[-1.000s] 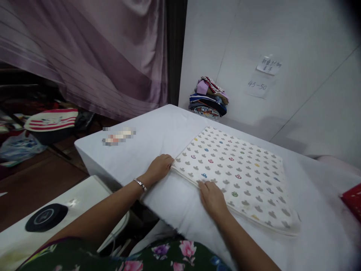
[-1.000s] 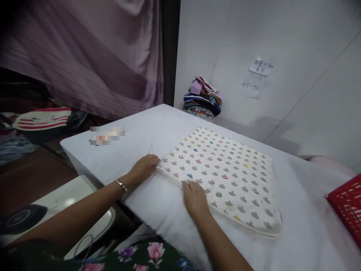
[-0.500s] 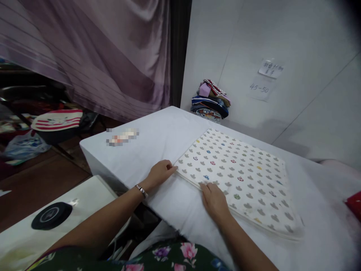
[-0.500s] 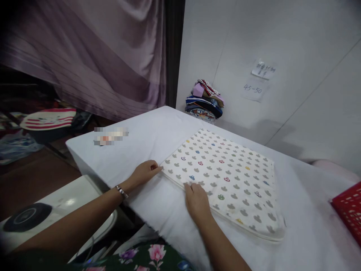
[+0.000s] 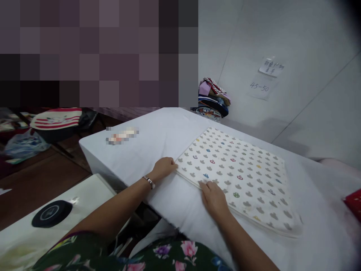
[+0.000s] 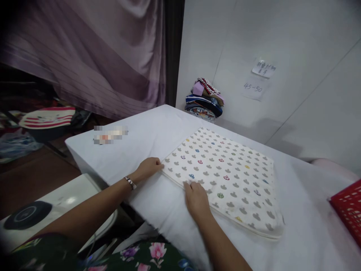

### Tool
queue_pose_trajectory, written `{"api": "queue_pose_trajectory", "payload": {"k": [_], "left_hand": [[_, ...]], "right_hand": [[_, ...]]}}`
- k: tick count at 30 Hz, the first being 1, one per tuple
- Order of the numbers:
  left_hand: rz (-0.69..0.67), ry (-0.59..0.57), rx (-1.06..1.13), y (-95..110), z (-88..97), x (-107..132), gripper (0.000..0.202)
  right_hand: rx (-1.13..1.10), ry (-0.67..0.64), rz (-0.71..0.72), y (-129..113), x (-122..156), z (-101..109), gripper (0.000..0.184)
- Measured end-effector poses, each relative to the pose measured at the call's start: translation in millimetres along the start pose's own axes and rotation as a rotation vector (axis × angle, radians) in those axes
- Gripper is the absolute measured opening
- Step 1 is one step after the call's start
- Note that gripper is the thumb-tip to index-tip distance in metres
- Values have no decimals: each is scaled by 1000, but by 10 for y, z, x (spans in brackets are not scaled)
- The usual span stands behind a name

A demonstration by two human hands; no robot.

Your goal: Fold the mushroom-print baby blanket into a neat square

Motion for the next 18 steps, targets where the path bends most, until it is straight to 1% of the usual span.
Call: {"api": "queue_pose_trajectory", "payload": {"k": [5,10,12,15,18], "left_hand": [[33,-58,-10,-38,4,7,25],[22,-18,-69,-1,-11,7,24],[12,-26,-69,31,-27,-10,21],[-6,-69,-20,75,-12,-51,17],[-2,-89,19,74,52,-73,19]], "right_hand": [[2,-8,-19,9,-2,-4,33],[-7,16,7,-3,-3,13,32],[-12,14,10,4,-4,15,33],[-19,-18,-2,20,-7,15,33],[-54,-64,5,-11,-17,29,32]]}}
Point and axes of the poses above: each hand's wrist, its own x-axis away from the middle knuckle, its own z-axis out of the back of the hand, y = z × x, the point moved 7 cm from there along -x, towards the middle knuckle
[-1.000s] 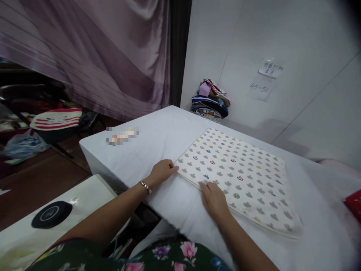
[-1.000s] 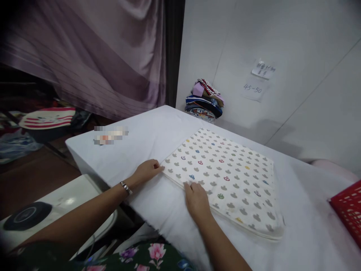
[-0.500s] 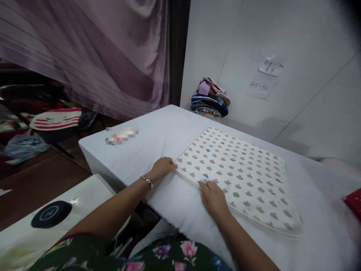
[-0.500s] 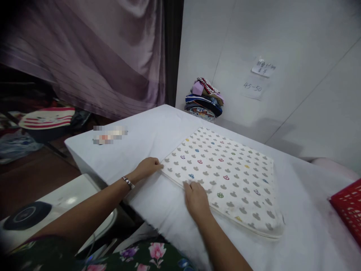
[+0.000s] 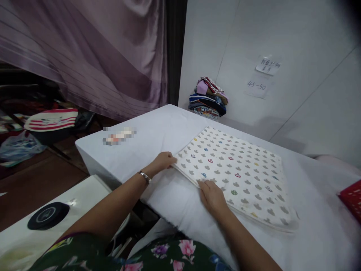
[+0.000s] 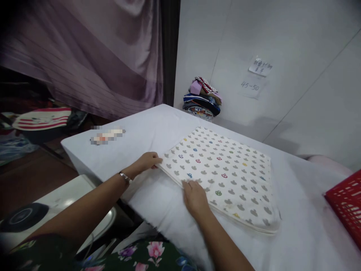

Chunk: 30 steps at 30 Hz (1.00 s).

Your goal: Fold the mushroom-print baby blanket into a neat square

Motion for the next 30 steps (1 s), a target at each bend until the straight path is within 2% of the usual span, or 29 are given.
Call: {"api": "queue_pose_trajectory", "payload": {"k": [5,10,12,14,15,17,19,23,30], "left_hand": [[22,48,-81,-62,-13,59,7],[14,130,-106,-119,-59,151,10],[-80,254,-94,-80,8,236,17],[-288,356,-83,41,45,367,19],[-420,367,-79,123,25,443,19],[-659,310,-70,276,-77,578,17],[-799,231,-66,384,-190,648,14],[-873,144,-94,505,-309,602,19],[-903,78,-136,572,-320,559,26]], "right_hand": [[46,-50,0,-101,-31,15,27],[31,-53,-5,-104,-37,0,26],[17,-59,-9,-88,-31,-9,29],[4,-57,-12,-80,-25,-7,31],[-3,-55,-12,-79,-23,-3,31],[-12,-54,-14,-81,-21,4,31],[-13,-54,-13,-84,-20,8,31],[-8,-48,-12,-81,-11,7,31],[-35,-29,-16,-73,7,14,31]]}}
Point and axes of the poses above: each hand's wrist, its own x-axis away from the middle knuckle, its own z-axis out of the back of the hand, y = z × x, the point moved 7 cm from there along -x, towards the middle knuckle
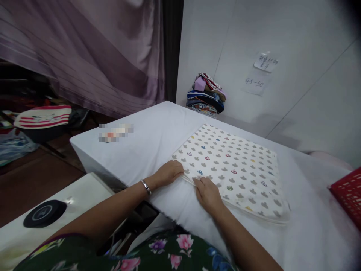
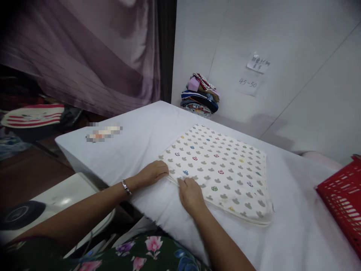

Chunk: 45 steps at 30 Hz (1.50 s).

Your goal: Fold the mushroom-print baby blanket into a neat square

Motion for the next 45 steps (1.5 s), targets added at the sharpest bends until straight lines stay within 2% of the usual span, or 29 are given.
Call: {"api": "queue_pose_trajectory", "payload": {"k": [8,13,16,25,30,36,41,45], "left_hand": [[14,-67,-113,18,-90,-12,28],[15,-68,-183,28,-131,-1,26],[-29,-61,-196,48,-147,25,26],[-97,-80,-139,131,-78,38,23],[-37,-125,-109,87,-95,-4,29],[1,-41,-43,56,-134,14,29],[-103,-52,-121,155,-153,28,31],[-153,-46,-180,176,-164,59,23]], "right_hand": [[-9,24,12,1,7,-1,32],[-16,31,13,0,9,0,32],[-28,23,9,0,8,1,33],[-27,34,15,-7,7,15,32],[-18,44,13,-1,11,7,32],[-27,39,18,0,13,0,32],[-26,27,12,-2,12,6,32],[-30,36,18,-7,12,20,32]]}}
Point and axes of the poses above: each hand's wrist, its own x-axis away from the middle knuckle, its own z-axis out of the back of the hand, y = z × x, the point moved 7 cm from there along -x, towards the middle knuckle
